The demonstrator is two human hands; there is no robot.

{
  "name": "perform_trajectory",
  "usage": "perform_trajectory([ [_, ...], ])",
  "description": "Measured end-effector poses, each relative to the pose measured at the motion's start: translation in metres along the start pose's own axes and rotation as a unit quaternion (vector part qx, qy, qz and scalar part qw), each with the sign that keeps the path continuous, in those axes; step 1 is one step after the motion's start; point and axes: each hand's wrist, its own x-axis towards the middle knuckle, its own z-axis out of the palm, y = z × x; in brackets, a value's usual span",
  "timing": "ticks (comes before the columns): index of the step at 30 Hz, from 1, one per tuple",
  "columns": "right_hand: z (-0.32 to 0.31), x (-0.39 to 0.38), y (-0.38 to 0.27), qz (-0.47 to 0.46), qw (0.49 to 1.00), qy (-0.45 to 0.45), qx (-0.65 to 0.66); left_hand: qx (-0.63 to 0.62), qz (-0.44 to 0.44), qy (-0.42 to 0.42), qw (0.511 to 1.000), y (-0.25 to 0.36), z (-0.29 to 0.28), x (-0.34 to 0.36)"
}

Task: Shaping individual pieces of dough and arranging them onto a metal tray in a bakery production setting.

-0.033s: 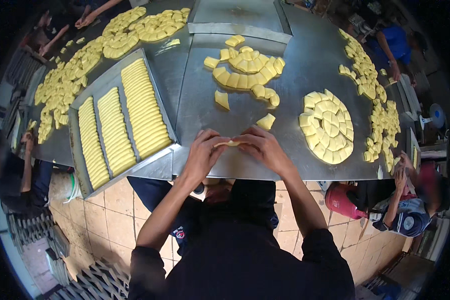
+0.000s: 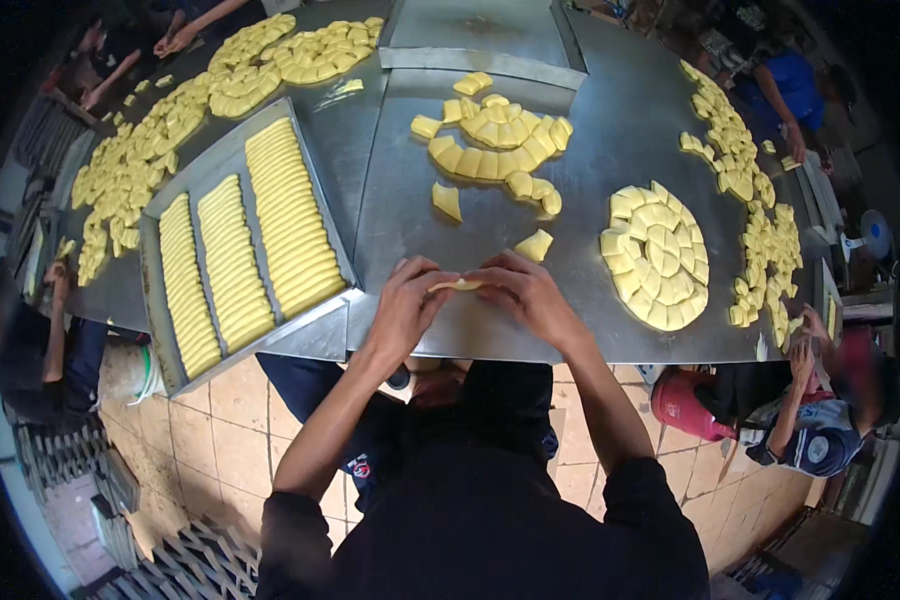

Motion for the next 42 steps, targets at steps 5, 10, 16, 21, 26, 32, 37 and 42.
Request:
perform_trajectory([
  [5, -0.001, 0.018, 0.000, 0.005, 1.000, -0.025, -0.016, 0.185, 0.062, 0.068, 0.978, -0.006, 0.021, -0.021],
  [10, -0.005, 0.076, 0.018, 0.006, 0.993, 0.077, -0.084, 0.101, 0.041, 0.023, 0.994, 0.021, 0.038, -0.023],
  [16, 0.026, 0.112, 0.053, -0.049, 0.979, 0.121, -0.158, -0.015, 0.001, 0.117, 0.993, 0.024, 0.014, -0.029],
  [21, 0.018, 0.083, -0.009, 0.109, 0.992, 0.057, 0.004, -0.331, -0.132, 0.205, 0.912, 0.021, 0.008, -0.032],
  [26, 0.017, 0.035, -0.029, 0.100, 0.929, 0.015, 0.355, -0.619, -0.261, 0.070, 0.737, 0.028, -0.003, -0.017],
  [32, 0.003, 0.006, -0.059, 0.074, 0.960, 0.036, 0.269, -0.461, -0.188, 0.074, 0.864, 0.043, -0.004, -0.016],
  [37, 0.005, -0.003, -0.065, 0.168, 0.953, 0.068, 0.243, -0.459, -0.160, 0.082, 0.870, 0.053, -0.005, -0.016],
  [42, 0.010, -0.007, -0.064, 0.135, 0.936, 0.098, 0.309, -0.377, -0.166, 0.092, 0.907, 0.054, -0.010, -0.017],
])
